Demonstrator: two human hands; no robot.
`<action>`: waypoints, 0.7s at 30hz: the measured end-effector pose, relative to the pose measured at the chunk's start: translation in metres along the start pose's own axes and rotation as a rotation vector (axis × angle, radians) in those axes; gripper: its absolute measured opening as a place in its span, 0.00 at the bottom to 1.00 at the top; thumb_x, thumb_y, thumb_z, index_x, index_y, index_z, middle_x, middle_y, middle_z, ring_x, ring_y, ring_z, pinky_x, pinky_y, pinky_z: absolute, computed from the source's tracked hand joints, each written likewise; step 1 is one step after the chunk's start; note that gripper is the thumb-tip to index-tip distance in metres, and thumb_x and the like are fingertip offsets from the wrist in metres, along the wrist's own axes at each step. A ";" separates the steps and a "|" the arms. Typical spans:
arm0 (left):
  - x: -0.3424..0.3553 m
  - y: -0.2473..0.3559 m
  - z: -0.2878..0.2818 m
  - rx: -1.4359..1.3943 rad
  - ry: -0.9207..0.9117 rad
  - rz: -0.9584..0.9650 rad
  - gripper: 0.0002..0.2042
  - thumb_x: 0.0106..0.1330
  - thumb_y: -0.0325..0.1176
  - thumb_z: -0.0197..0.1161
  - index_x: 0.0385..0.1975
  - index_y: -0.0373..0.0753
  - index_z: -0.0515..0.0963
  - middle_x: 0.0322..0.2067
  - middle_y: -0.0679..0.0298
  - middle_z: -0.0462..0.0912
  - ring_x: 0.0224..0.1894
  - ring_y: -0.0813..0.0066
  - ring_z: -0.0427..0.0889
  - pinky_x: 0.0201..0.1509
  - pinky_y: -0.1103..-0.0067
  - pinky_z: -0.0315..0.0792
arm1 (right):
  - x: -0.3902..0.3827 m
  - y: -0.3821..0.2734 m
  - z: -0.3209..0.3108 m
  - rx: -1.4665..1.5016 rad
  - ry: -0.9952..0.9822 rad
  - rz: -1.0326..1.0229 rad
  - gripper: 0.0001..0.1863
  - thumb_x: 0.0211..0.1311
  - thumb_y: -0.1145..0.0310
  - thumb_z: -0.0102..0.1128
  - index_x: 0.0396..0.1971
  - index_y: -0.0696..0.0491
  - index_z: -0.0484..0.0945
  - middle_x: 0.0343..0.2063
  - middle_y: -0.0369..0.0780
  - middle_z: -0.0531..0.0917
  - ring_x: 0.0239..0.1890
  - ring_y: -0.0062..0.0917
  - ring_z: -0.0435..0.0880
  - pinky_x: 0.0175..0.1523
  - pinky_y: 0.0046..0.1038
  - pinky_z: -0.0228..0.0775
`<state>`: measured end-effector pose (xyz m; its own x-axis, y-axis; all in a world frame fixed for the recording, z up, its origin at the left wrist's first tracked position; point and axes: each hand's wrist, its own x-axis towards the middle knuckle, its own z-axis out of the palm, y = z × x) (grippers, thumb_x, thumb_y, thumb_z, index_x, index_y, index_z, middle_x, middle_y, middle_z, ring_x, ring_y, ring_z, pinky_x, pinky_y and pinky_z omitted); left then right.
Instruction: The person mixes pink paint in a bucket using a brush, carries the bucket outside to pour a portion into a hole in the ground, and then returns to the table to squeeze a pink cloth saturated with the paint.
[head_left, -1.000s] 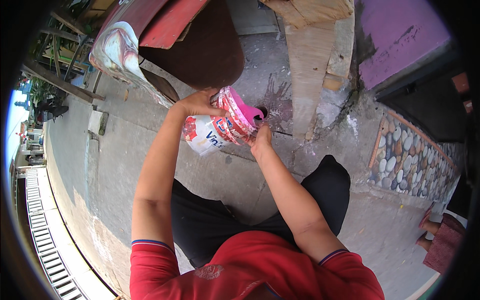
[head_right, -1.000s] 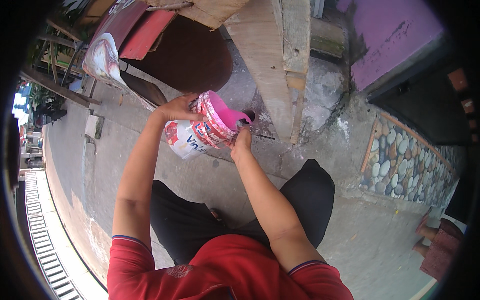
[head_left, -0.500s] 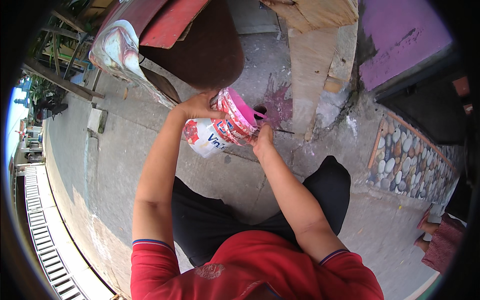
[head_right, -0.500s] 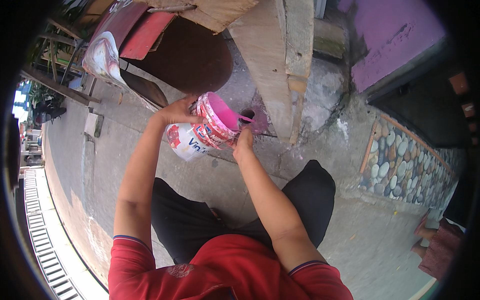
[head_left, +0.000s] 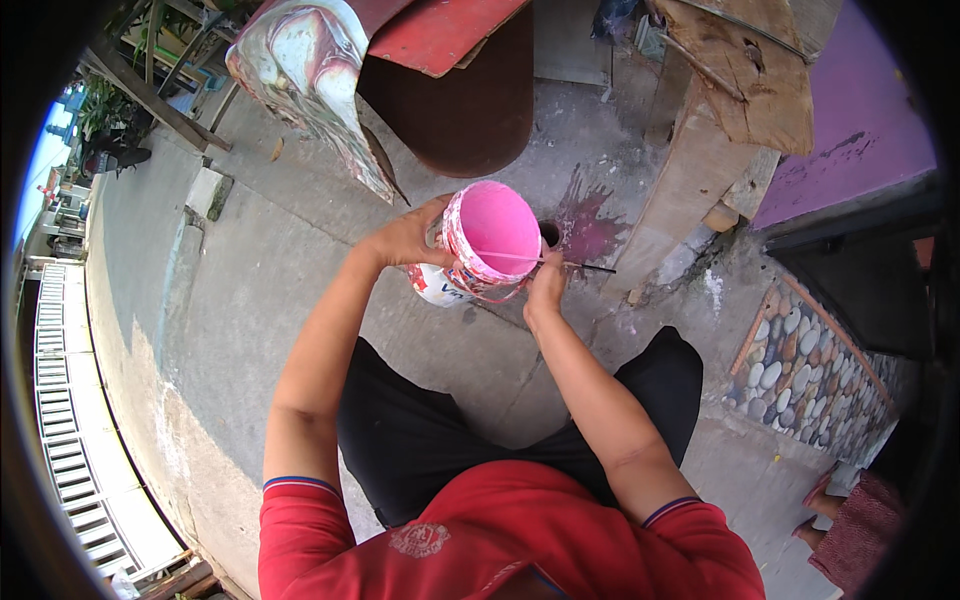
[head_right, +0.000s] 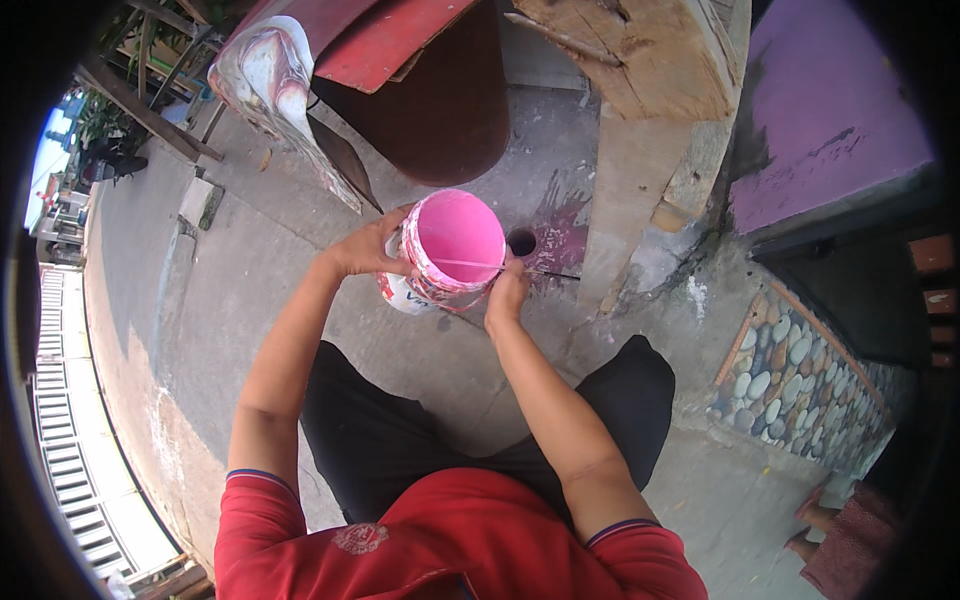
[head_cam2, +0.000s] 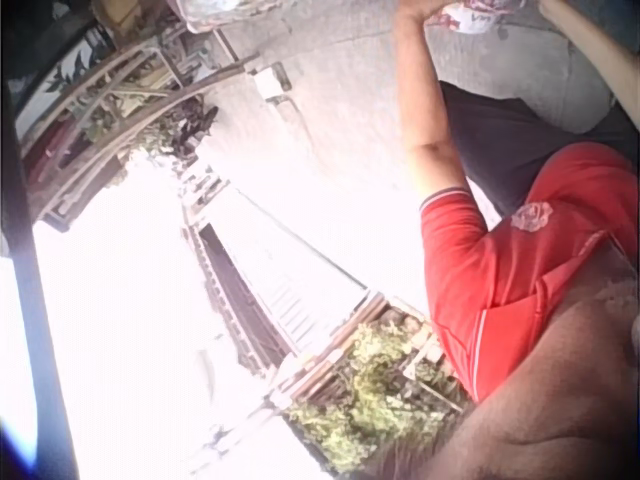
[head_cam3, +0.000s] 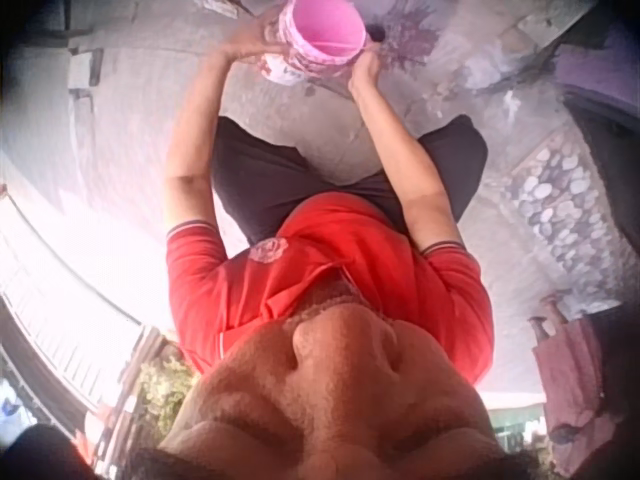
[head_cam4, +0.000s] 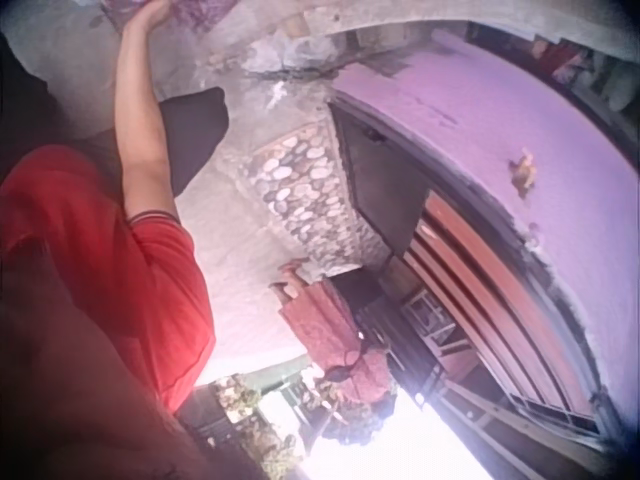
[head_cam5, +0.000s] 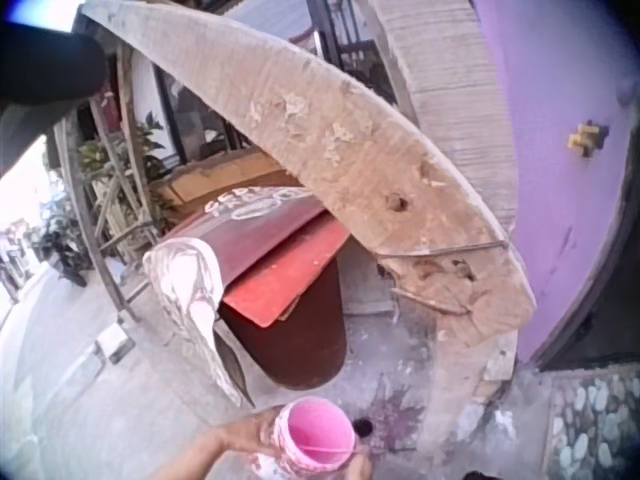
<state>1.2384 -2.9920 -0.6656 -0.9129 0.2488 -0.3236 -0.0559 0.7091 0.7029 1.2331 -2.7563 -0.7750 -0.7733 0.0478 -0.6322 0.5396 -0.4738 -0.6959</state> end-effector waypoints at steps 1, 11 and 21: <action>-0.003 -0.001 0.001 0.007 -0.008 -0.004 0.57 0.44 0.51 0.81 0.73 0.35 0.56 0.71 0.50 0.63 0.74 0.56 0.61 0.77 0.69 0.54 | 0.001 0.002 0.000 -0.004 -0.010 -0.060 0.28 0.72 0.59 0.38 0.59 0.60 0.78 0.42 0.41 0.85 0.41 0.26 0.82 0.44 0.31 0.73; -0.026 -0.003 0.014 0.014 0.148 0.051 0.60 0.44 0.47 0.83 0.76 0.41 0.50 0.74 0.52 0.56 0.76 0.57 0.55 0.79 0.67 0.51 | 0.002 0.002 -0.003 -0.255 -0.154 -0.513 0.28 0.71 0.64 0.38 0.61 0.66 0.74 0.61 0.51 0.77 0.66 0.36 0.73 0.70 0.32 0.60; -0.007 -0.006 -0.001 0.038 0.071 0.081 0.55 0.44 0.52 0.82 0.72 0.40 0.59 0.71 0.50 0.62 0.73 0.53 0.61 0.77 0.66 0.55 | 0.016 0.023 -0.005 -0.152 -0.041 -0.173 0.27 0.71 0.60 0.37 0.54 0.63 0.79 0.52 0.47 0.83 0.54 0.34 0.81 0.60 0.34 0.69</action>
<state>1.2443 -2.9988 -0.6666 -0.9402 0.2601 -0.2199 0.0336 0.7134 0.7000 1.2348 -2.7620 -0.8031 -0.8698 0.0794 -0.4869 0.4395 -0.3237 -0.8379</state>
